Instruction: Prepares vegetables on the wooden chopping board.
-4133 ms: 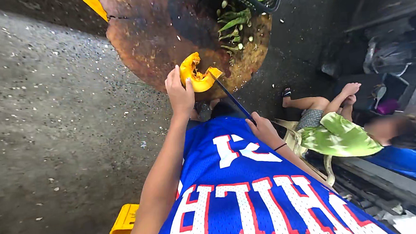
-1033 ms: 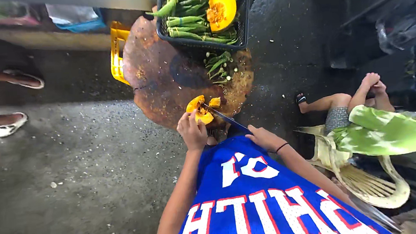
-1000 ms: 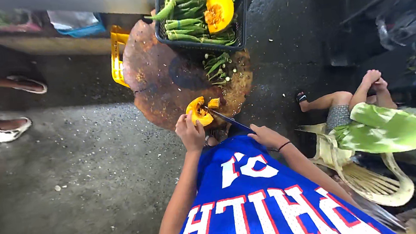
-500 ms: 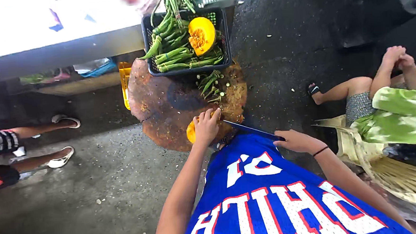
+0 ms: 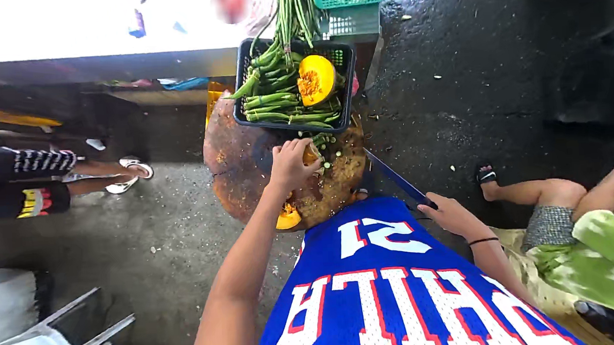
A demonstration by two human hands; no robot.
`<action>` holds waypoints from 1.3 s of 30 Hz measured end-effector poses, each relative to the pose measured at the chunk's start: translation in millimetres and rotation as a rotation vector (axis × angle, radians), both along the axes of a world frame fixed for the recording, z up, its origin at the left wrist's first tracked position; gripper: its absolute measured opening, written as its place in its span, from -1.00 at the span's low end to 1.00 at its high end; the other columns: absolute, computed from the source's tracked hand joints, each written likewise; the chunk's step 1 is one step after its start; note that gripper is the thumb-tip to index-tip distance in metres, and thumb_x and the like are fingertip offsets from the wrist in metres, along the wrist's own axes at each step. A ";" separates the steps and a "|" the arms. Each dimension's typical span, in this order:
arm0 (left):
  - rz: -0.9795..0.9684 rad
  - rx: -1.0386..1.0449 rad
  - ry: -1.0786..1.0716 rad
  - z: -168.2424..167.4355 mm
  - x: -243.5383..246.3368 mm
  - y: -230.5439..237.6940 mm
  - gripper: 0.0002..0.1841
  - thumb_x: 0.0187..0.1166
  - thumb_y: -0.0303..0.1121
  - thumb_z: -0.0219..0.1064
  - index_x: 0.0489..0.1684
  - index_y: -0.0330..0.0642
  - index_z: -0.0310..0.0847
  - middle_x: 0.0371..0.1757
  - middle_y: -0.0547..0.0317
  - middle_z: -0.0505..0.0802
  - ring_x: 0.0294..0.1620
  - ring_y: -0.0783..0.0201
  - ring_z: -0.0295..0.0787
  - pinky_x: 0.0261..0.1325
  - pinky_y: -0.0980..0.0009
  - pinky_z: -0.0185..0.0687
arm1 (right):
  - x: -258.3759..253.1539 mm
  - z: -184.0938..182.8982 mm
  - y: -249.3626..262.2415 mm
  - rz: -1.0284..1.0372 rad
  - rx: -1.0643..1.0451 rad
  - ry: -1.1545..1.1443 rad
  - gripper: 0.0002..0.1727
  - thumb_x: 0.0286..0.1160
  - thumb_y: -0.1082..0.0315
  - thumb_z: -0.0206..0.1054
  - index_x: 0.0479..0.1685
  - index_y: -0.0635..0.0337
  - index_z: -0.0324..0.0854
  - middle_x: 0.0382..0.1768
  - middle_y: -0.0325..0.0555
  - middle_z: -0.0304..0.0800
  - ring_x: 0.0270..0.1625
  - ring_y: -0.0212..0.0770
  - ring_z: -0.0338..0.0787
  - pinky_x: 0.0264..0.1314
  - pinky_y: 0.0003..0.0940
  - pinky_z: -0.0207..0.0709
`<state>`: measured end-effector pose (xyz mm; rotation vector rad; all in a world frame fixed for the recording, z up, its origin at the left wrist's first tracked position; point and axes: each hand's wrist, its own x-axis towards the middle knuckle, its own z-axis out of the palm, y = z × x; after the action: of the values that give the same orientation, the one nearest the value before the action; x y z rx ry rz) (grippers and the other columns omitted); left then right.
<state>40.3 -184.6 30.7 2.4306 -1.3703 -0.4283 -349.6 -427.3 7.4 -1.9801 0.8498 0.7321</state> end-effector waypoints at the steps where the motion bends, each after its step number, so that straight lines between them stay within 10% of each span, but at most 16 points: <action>1: 0.000 0.011 0.010 6.9 4.9 -9.9 -0.37 0.44 0.06 0.51 0.46 -0.04 0.60 0.25 0.06 0.83 0.30 0.00 0.73 0.36 -0.24 0.46 | 4.9 -0.4 -9.7 0.021 -0.004 -0.002 -0.55 0.78 -0.07 0.15 0.12 0.17 0.56 -0.23 0.10 0.72 -0.16 0.08 0.77 -0.02 0.18 0.62; 7: -0.186 0.071 0.020 -5.0 3.1 -28.2 -0.40 0.40 -0.10 0.59 0.47 -0.02 0.62 0.28 0.01 0.81 0.34 -0.08 0.72 0.25 -0.21 0.60 | 16.8 2.7 -50.6 0.025 -0.007 0.009 -0.54 0.79 -0.09 0.13 0.11 0.18 0.54 -0.26 0.09 0.69 -0.27 0.03 0.76 -0.12 0.13 0.64; 17: 0.272 -0.029 -0.151 -67.0 -52.3 -22.2 -0.46 0.50 -0.14 0.49 0.53 0.16 0.62 0.49 -0.01 0.66 0.47 -0.12 0.57 0.29 -0.18 0.52 | 23.9 -15.3 -67.9 -0.086 0.032 0.039 -0.55 0.78 -0.10 0.15 0.18 0.12 0.52 -0.40 0.04 0.67 -0.51 -0.06 0.71 -0.33 0.01 0.68; 29: 1.234 -0.501 0.755 -26.6 -7.6 -79.0 -0.15 0.67 -0.09 0.38 0.80 -0.39 0.01 0.31 -0.30 0.77 0.24 -0.07 0.81 0.31 -0.02 0.73 | 61.0 -18.8 -97.3 -0.064 0.122 0.093 -0.57 0.80 -0.07 0.14 0.19 0.13 0.49 -0.46 -0.03 0.61 -0.60 -0.18 0.66 -0.46 -0.19 0.67; 34: 1.373 -0.581 0.862 -27.6 21.0 -92.3 -0.42 0.72 -0.27 0.31 0.58 -0.49 0.27 0.23 -0.38 0.71 -0.16 0.00 0.88 -0.07 0.12 0.88 | 71.7 -12.2 -97.1 -0.083 0.117 0.055 -0.55 0.81 -0.06 0.13 0.26 0.14 0.48 -0.43 -0.05 0.60 -0.59 -0.21 0.64 -0.45 -0.22 0.66; 39: 1.292 -0.732 1.085 -31.4 20.6 -85.6 -0.38 0.68 -0.29 0.36 0.63 -0.36 0.20 0.25 -0.25 0.71 -0.01 0.02 0.85 -0.01 0.13 0.87 | 63.1 -15.4 -85.0 -0.015 0.049 0.027 -0.52 0.79 -0.10 0.12 0.25 0.15 0.53 -0.39 -0.01 0.66 -0.53 -0.15 0.68 -0.37 -0.12 0.67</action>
<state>60.9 -270.2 -0.7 1.4911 0.4754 -0.5610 -286.5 -512.3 -8.0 -1.9229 0.8537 0.7655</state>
